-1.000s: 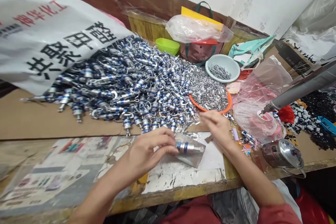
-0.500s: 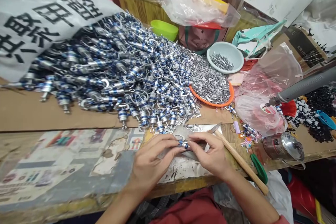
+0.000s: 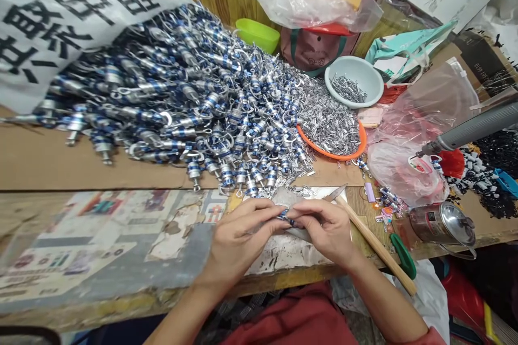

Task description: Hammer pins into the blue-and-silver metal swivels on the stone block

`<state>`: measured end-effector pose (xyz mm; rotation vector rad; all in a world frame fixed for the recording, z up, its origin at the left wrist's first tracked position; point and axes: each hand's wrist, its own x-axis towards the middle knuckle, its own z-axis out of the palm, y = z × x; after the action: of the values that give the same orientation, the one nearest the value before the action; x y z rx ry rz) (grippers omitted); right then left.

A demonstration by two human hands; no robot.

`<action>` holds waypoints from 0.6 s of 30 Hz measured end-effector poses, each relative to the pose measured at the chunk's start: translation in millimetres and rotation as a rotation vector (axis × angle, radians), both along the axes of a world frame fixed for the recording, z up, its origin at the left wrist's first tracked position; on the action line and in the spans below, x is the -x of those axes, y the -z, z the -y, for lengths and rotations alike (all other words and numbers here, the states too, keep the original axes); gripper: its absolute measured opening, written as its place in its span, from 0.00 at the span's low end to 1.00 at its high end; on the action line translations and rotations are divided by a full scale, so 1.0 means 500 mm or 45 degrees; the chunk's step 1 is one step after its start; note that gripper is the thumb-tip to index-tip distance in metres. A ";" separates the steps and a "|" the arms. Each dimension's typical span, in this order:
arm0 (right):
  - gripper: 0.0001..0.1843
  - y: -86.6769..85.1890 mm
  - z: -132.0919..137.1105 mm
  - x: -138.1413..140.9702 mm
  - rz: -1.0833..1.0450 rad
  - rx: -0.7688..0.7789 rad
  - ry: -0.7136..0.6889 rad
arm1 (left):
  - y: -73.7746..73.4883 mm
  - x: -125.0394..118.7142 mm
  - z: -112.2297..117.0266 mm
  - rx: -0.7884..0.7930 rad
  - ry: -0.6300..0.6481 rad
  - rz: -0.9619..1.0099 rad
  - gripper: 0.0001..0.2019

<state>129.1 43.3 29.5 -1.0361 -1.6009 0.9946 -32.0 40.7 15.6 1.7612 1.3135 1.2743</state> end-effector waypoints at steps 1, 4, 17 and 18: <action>0.10 0.000 0.001 -0.001 0.009 -0.018 -0.016 | 0.000 0.000 0.000 0.006 0.040 0.016 0.07; 0.11 -0.003 0.004 -0.007 0.118 -0.194 -0.022 | -0.003 -0.001 0.004 0.050 0.051 0.116 0.08; 0.14 -0.010 0.006 -0.040 0.667 -1.040 -0.199 | -0.044 0.027 0.018 0.044 0.058 0.016 0.06; 0.14 -0.013 0.007 -0.039 0.651 -1.028 -0.187 | -0.048 0.029 0.019 0.028 0.067 -0.015 0.05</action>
<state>148.4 39.8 35.9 -0.6198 -2.2423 0.0898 -46.6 31.3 39.5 1.7793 1.2746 1.2181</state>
